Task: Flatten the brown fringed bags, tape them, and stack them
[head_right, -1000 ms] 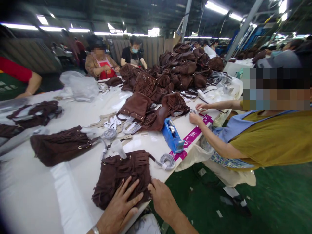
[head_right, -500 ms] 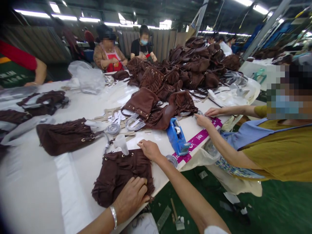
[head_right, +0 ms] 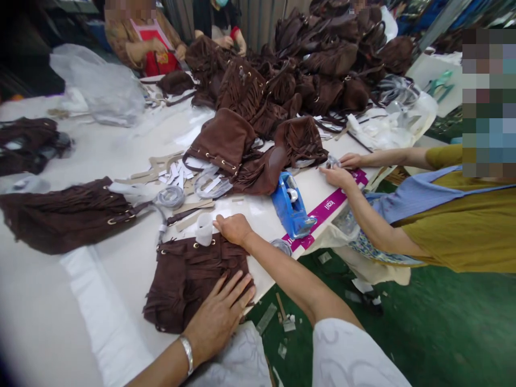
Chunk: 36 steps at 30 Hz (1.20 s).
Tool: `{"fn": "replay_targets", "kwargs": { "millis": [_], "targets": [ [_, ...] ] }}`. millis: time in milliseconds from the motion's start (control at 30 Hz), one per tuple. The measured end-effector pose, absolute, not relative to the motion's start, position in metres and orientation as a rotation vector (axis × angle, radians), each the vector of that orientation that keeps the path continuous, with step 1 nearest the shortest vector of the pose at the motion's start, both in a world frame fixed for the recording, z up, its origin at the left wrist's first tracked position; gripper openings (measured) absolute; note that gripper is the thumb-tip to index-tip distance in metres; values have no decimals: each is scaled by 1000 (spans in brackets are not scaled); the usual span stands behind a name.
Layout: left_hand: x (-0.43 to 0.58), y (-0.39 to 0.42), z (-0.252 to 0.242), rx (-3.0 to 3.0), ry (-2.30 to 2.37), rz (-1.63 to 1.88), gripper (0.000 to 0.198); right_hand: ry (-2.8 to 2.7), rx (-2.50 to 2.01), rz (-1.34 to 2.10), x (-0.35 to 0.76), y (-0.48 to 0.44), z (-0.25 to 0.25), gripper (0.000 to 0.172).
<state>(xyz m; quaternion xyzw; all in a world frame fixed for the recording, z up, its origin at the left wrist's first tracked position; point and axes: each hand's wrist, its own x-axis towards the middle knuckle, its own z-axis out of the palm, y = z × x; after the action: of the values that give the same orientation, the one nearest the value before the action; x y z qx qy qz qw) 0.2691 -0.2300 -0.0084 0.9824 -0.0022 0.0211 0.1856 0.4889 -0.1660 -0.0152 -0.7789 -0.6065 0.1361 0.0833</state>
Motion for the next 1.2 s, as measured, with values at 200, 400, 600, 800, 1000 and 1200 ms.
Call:
{"fn": "replay_targets", "kwargs": {
  "millis": [200,400,600,800,1000,1200],
  "targets": [
    [266,-232,-13,2767,-14,148,53,-1661,-2358,157,472,-188,7,31],
    [254,-231,-6,2645,28,268,52,-1305,-2268,-104,431,-254,-7,39],
    [238,-231,-7,2245,414,616,15,-1451,-2110,-110,416,-264,-48,28],
    [240,-230,-7,2302,466,675,12,-1537,-2074,-164,418,-264,-28,26],
    [243,-231,-9,2228,513,690,12,-1464,-2149,-274,399,-288,-42,33],
    [231,-231,5,2296,327,835,16,-1530,-2147,-296,406,-293,-52,29]
  ]
}}
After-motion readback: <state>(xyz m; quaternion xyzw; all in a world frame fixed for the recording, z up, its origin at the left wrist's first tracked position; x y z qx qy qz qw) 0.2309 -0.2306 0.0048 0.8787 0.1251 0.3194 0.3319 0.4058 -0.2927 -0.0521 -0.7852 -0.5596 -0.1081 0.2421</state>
